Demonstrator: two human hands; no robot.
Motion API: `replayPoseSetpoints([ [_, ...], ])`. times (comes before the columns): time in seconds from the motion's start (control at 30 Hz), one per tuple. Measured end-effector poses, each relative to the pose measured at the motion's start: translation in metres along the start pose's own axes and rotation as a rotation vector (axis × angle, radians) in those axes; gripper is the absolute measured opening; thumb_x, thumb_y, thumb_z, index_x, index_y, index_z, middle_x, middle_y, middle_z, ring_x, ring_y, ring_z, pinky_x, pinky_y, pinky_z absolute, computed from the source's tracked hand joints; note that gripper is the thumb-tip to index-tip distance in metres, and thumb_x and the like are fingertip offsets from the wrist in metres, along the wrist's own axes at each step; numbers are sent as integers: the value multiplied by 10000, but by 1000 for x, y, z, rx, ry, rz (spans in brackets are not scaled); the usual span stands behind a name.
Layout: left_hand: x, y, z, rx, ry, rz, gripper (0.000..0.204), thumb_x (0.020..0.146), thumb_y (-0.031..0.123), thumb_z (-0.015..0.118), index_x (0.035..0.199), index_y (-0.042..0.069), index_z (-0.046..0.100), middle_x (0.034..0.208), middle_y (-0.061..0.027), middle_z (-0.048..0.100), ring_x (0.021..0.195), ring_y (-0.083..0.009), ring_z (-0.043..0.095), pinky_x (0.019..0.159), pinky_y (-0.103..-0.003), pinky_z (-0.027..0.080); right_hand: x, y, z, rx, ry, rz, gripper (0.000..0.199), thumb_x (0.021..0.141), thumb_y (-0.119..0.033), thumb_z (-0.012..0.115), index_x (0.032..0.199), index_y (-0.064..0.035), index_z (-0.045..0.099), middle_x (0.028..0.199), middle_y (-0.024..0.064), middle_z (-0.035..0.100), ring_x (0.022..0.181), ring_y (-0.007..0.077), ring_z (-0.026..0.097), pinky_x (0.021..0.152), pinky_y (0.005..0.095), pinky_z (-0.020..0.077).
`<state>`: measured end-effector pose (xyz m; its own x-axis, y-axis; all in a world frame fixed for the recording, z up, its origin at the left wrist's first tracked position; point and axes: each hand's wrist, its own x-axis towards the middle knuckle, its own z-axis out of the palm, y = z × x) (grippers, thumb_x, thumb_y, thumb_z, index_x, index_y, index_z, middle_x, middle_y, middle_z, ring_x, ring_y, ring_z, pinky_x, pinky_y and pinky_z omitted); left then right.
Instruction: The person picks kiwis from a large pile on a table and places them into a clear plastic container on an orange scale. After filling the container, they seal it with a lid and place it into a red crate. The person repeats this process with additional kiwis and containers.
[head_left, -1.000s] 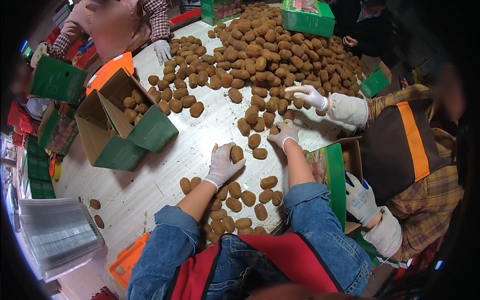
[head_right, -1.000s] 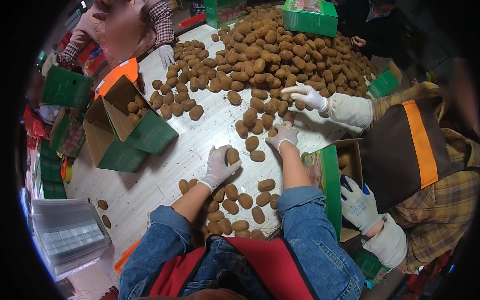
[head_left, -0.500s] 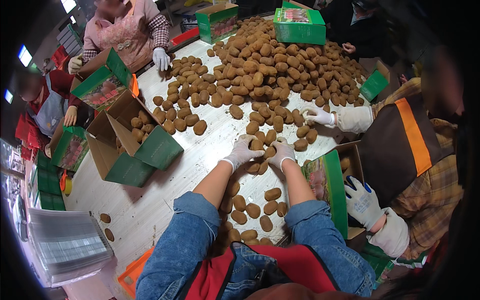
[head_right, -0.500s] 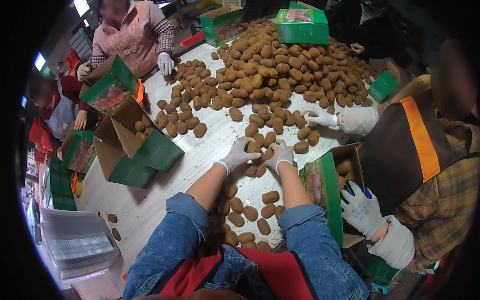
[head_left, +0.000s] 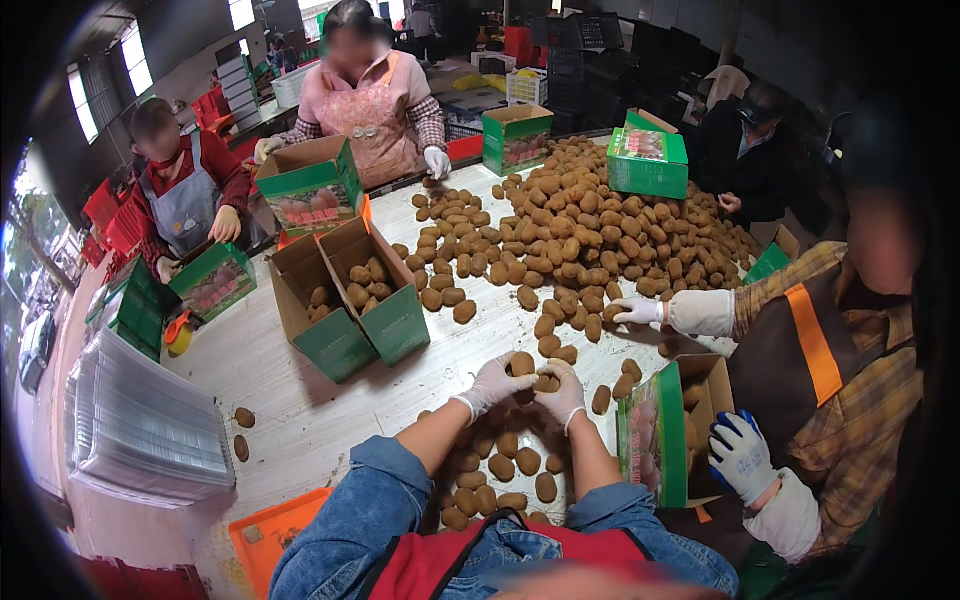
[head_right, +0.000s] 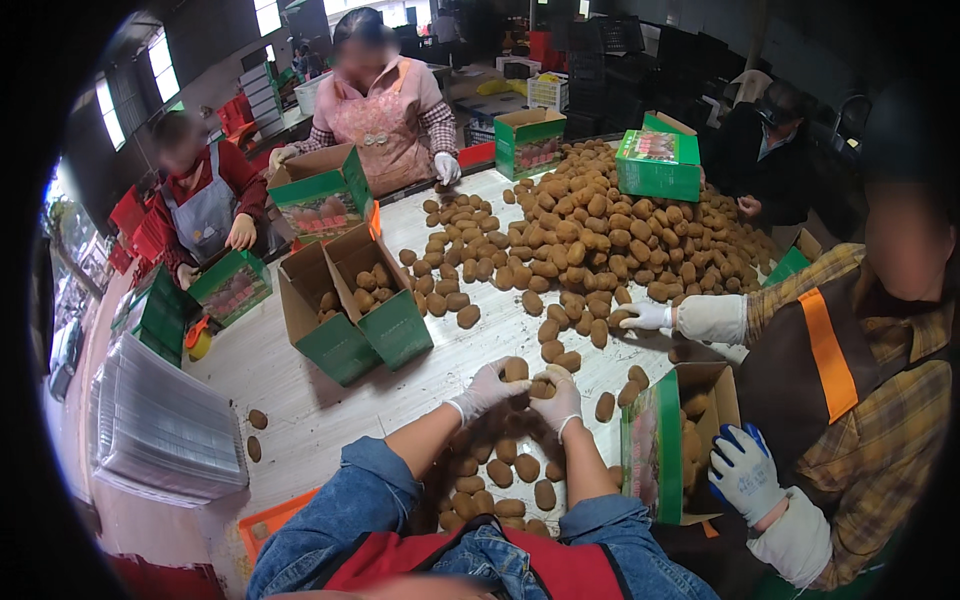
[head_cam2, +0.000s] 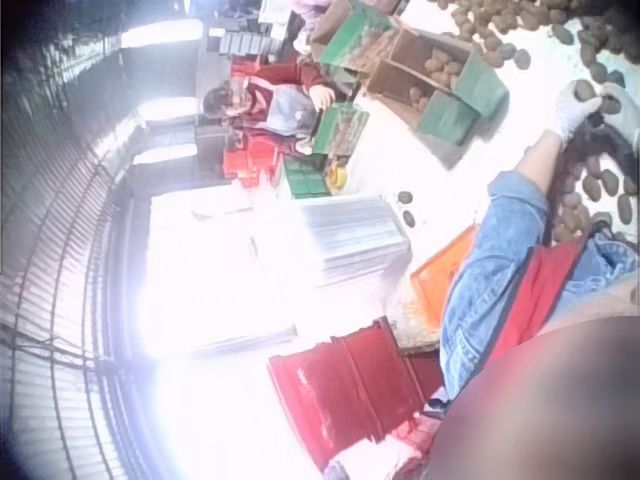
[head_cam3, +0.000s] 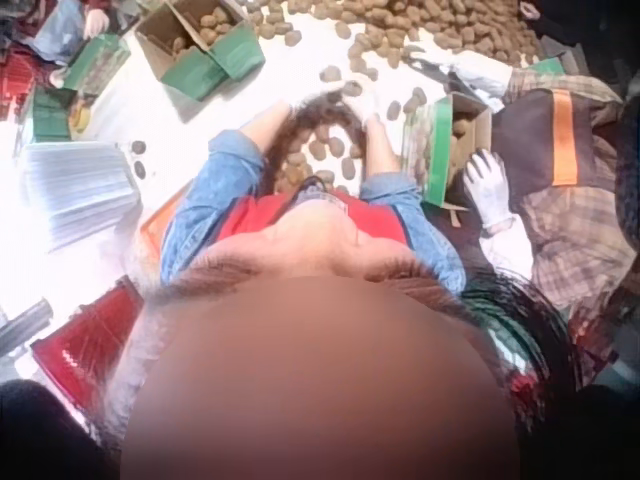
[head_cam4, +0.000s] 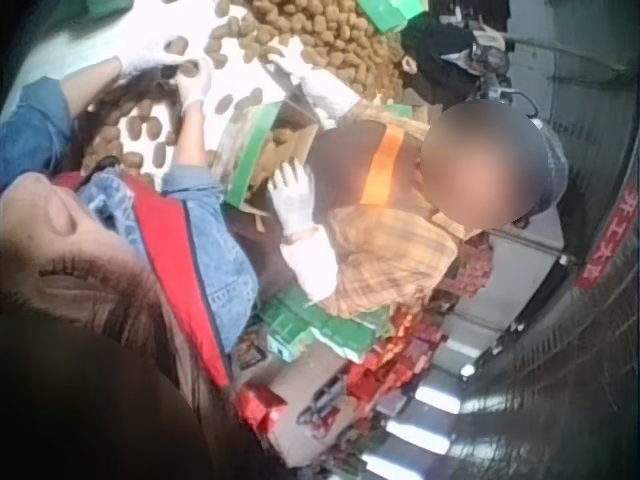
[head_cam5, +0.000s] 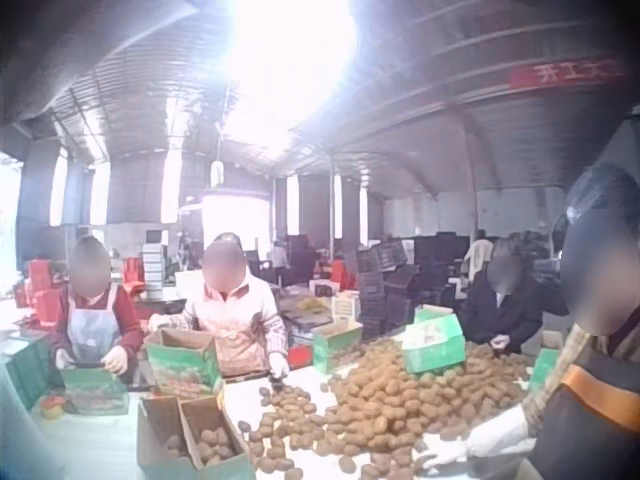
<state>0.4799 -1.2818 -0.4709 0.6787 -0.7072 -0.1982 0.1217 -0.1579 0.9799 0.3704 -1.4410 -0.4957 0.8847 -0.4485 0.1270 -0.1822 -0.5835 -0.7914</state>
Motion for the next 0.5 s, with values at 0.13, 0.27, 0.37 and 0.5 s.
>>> replayPoseSetpoints([
  [0.13, -20, 17, -7, -343, 267, 188, 484, 890, 258, 803, 1273, 58, 586, 1052, -29, 658, 927, -115, 633, 825, -285, 562, -3, -40, 20, 514, 176, -18, 404, 696, -84, 837, 1071, -39, 694, 1295, 172, 608, 1253, 305, 569, 1097, 385, 429],
  [0.27, -43, 28, -26, -425, 376, 258, 444, 879, 187, 808, 1243, 58, 588, 1037, -18, 645, 915, -110, 613, 821, -285, 553, -10, -75, 40, 522, 155, -71, 474, 714, -84, 846, 1152, -35, 672, 1384, 180, 565, 1305, 300, 534, 1129, 394, 403],
  [0.37, -61, 35, -48, -462, 384, 278, 414, 879, 162, 810, 1216, 56, 594, 1044, -11, 637, 919, -106, 615, 827, -280, 549, -11, -95, 57, 699, 73, -47, 469, 734, -48, 838, 1170, -37, 665, 1407, 165, 551, 1305, 291, 534, 1135, 389, 405],
  [0.5, -80, 52, -88, -635, 381, 289, 384, 925, 168, 772, 1241, 64, 580, 1057, -21, 636, 917, -114, 634, 795, -282, 563, 1, -132, 76, 1022, -89, 86, 482, 762, -39, 840, 1207, -39, 654, 1437, 143, 528, 1306, 255, 527, 1129, 378, 420],
])
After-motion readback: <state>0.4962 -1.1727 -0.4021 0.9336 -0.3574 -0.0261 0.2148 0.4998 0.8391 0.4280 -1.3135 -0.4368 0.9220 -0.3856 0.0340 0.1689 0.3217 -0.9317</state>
